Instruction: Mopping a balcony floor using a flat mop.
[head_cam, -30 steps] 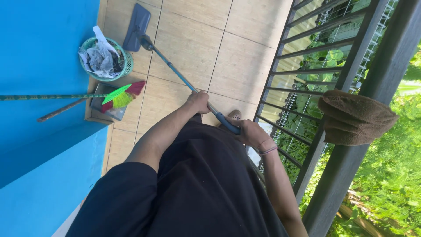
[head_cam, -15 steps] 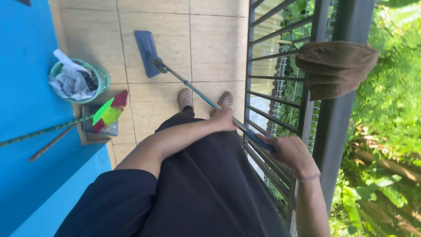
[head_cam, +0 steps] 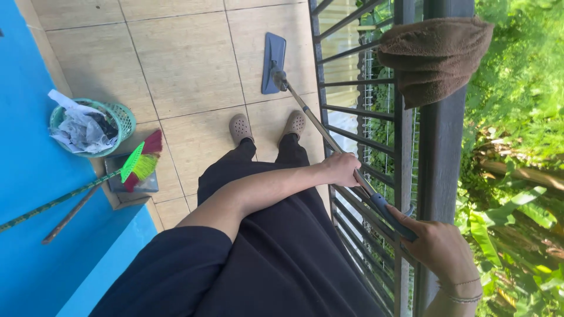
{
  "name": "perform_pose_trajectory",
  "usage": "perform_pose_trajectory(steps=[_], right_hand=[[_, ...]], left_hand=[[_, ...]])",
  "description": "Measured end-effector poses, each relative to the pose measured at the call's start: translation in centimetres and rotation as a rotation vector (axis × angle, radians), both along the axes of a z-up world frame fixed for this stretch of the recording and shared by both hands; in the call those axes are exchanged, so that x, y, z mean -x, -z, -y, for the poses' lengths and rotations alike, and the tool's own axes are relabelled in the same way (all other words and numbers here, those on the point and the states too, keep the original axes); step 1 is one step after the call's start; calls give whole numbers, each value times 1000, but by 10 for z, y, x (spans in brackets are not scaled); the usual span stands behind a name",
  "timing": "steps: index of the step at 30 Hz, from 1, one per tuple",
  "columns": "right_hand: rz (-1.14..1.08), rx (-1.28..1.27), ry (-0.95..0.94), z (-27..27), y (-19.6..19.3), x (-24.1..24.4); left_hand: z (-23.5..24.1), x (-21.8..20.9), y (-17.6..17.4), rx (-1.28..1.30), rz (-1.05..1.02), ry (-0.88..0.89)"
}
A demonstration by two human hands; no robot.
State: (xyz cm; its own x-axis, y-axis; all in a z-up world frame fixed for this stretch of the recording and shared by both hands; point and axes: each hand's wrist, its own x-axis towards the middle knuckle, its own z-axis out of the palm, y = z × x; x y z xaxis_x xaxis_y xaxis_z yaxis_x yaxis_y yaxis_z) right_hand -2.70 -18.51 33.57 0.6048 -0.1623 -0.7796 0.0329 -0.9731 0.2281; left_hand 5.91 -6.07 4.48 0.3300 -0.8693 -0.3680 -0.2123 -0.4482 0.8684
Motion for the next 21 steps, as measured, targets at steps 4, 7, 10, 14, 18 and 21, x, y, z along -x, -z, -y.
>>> perform_pose_trajectory(steps=[4, 7, 10, 14, 18, 21], right_hand=[[143, -282, 29, 4, 0, -29], [158, -372, 26, -1, 3, -58], [153, -365, -73, -22, 25, -94], [-36, -529, 151, -96, 80, -135], [38, -566, -161, -171, 220, -111], [35, -615, -367, -205, 186, -117]], left_hand=[[-16, -27, -17, 17, -37, -79], [-38, -45, -34, -38, -179, -157], [-76, -68, -26, -117, -137, -242], [-161, -77, 42, -288, 91, -375], [-272, -77, 128, -512, 117, -420], [-311, -55, 138, -555, 154, -496]])
